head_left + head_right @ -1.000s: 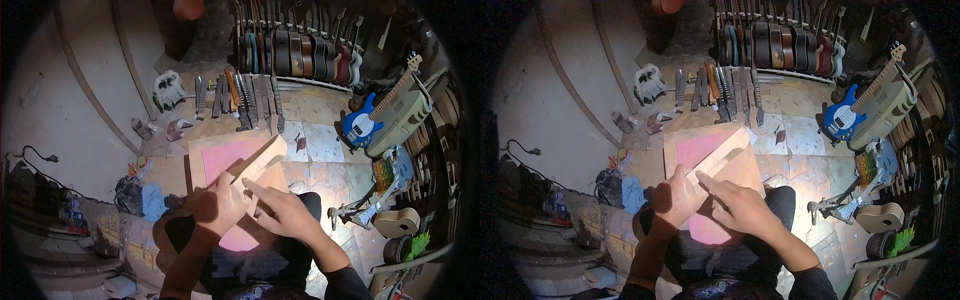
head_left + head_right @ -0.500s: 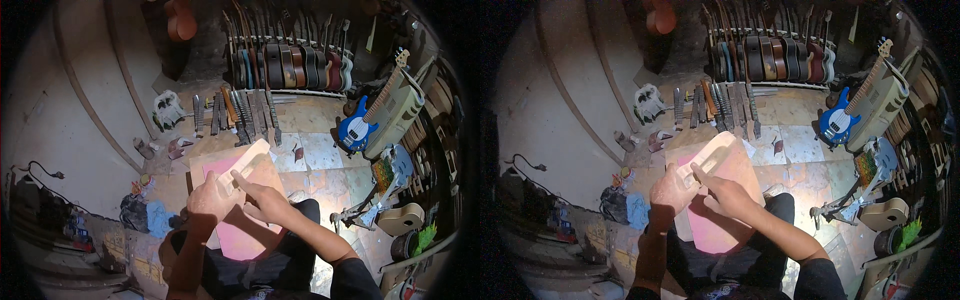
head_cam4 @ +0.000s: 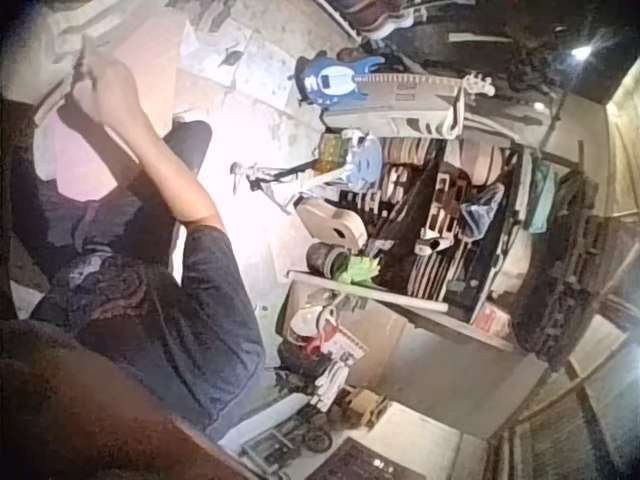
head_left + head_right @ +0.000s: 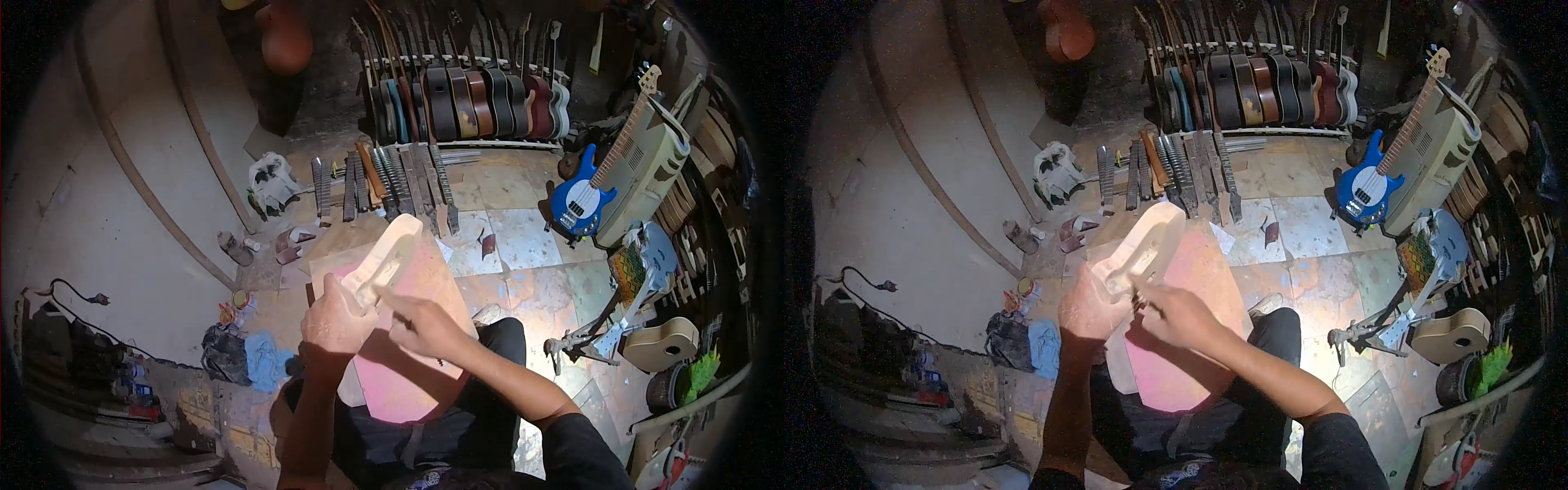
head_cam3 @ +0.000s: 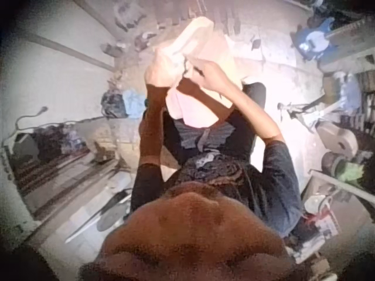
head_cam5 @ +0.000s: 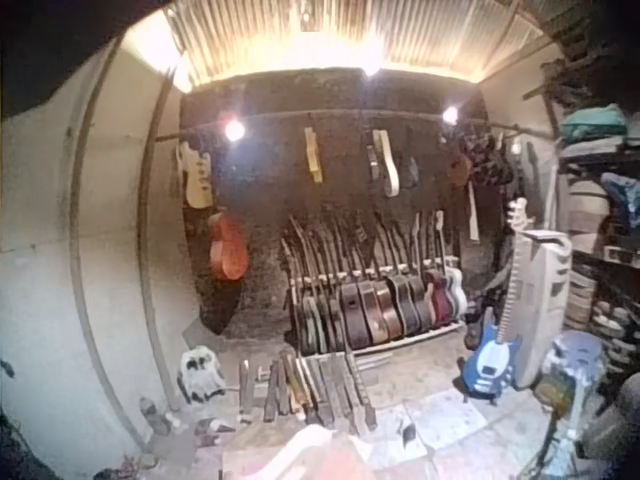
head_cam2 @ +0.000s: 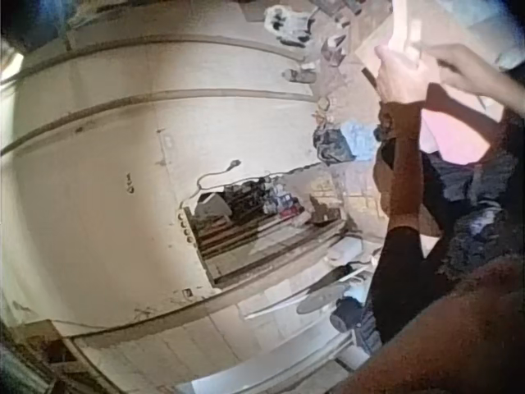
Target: The person sands a wooden guitar body by hand with a piece of sandpaper, moving it across the flat surfaces and curved edges.
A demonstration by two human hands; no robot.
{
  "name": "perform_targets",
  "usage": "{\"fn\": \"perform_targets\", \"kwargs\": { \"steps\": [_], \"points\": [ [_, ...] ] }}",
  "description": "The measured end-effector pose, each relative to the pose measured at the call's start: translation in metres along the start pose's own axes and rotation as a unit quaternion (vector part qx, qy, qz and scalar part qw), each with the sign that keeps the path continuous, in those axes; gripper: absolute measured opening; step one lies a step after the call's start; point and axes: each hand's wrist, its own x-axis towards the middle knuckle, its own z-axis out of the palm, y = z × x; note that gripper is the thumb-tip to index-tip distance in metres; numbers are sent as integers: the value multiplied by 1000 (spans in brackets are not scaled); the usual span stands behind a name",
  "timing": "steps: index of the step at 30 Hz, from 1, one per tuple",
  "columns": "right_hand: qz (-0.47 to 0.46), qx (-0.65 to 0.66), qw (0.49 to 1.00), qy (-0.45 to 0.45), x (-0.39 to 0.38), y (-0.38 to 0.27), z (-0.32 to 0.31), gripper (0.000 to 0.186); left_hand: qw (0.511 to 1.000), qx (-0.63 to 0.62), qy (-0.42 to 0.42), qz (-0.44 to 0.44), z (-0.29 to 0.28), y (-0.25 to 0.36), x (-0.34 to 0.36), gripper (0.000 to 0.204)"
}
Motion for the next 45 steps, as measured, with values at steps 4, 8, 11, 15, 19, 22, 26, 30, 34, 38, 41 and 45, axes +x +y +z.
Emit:
{"fn": "perform_targets", "kwargs": {
  "steps": [4, 8, 11, 15, 19, 22, 26, 30, 34, 38, 41, 45],
  "points": [
    [-93, 81, 992, -16, 2, 6, -4, 79, 999, 4, -15, 31, -10, -11, 8, 73],
    [94, 37, 993, 63, 13, -5, -15, 77, 999, -3, -30, 29, -12, -5, 12, 73],
    [40, 65, 997, 6, 10, -3, 0, 76, 998, -37, -26, 54, -16, 3, 18, 74],
    [-8, 231, 973, -2, 6, 18, 5, 65, 997, -26, -67, 12, -32, 10, 25, 75],
    [-2, 208, 973, 97, 14, 31, 6, 63, 996, -76, -49, 16, -30, 13, 32, 75],
    [22, 222, 969, 104, 19, 24, 8, 68, 994, -96, -9, 49, -22, 6, 42, 83],
    [-59, 173, 969, 165, 33, 8, 6, 72, 996, -87, -13, 22, -28, 11, 54, 92],
    [-62, 111, 981, 146, 58, -4, -37, 82, 995, -46, -25, 82, -29, 7, 73, 87],
    [-5, -154, 988, -5, 95, -13, -61, 105, 994, 40, -50, 92, -34, 6, 83, 81],
    [-38, -208, 977, 22, 120, 25, -36, 98, 998, 21, -5, 54, -24, 27, 79, 80],
    [34, -260, 963, 65, 135, 19, -37, 88, 978, 124, 149, 79, 16, 40, 85, 65],
    [88, -270, 956, 70, 153, 33, -49, 92, 881, 263, 322, 225, 43, 12, 87, 62]
  ]
}}
